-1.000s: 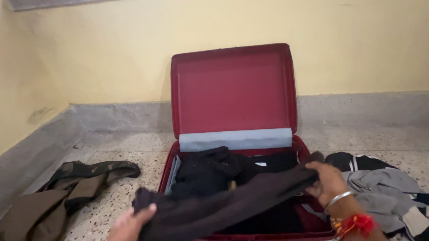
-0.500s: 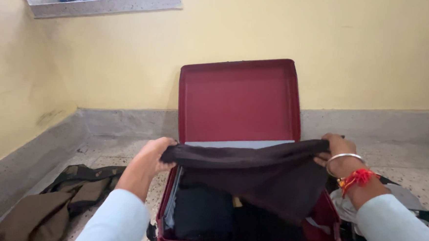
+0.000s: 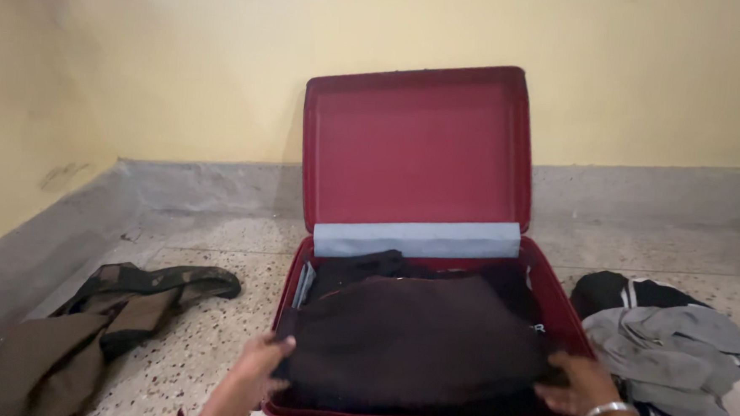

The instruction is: The person folds several items of clothing and places them inside an open red suitcase on the floor.

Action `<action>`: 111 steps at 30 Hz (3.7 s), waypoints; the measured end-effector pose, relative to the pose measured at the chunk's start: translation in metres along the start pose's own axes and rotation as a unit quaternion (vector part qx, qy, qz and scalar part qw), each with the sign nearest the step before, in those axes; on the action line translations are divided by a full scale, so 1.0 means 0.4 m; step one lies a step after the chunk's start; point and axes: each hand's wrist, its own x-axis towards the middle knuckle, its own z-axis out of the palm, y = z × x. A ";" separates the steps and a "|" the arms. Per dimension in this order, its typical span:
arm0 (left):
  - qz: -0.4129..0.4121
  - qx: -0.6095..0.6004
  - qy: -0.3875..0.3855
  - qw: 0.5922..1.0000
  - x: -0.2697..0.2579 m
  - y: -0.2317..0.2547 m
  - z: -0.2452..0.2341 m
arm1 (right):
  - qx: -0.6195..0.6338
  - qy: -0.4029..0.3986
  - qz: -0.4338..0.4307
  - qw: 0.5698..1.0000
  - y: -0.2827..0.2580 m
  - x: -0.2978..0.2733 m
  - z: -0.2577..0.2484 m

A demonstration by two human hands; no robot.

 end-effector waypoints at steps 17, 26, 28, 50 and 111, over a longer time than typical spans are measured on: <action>0.048 0.249 0.096 0.962 -0.195 -0.052 -0.004 | -0.166 0.064 -0.114 0.977 0.076 -0.076 -0.015; 0.061 0.291 0.105 0.949 -0.250 -0.024 0.037 | -0.229 0.086 -0.166 0.955 0.028 -0.158 -0.003; 0.093 0.347 0.087 0.929 -0.277 -0.001 0.037 | -0.229 0.081 -0.170 0.955 0.034 -0.146 -0.009; 0.051 0.090 -0.105 0.989 -0.084 0.042 -0.021 | -0.137 0.048 -0.100 0.984 -0.186 0.033 0.139; 0.108 -0.343 0.052 0.932 -0.222 0.057 0.131 | 0.418 -0.094 0.056 0.902 0.189 0.067 0.445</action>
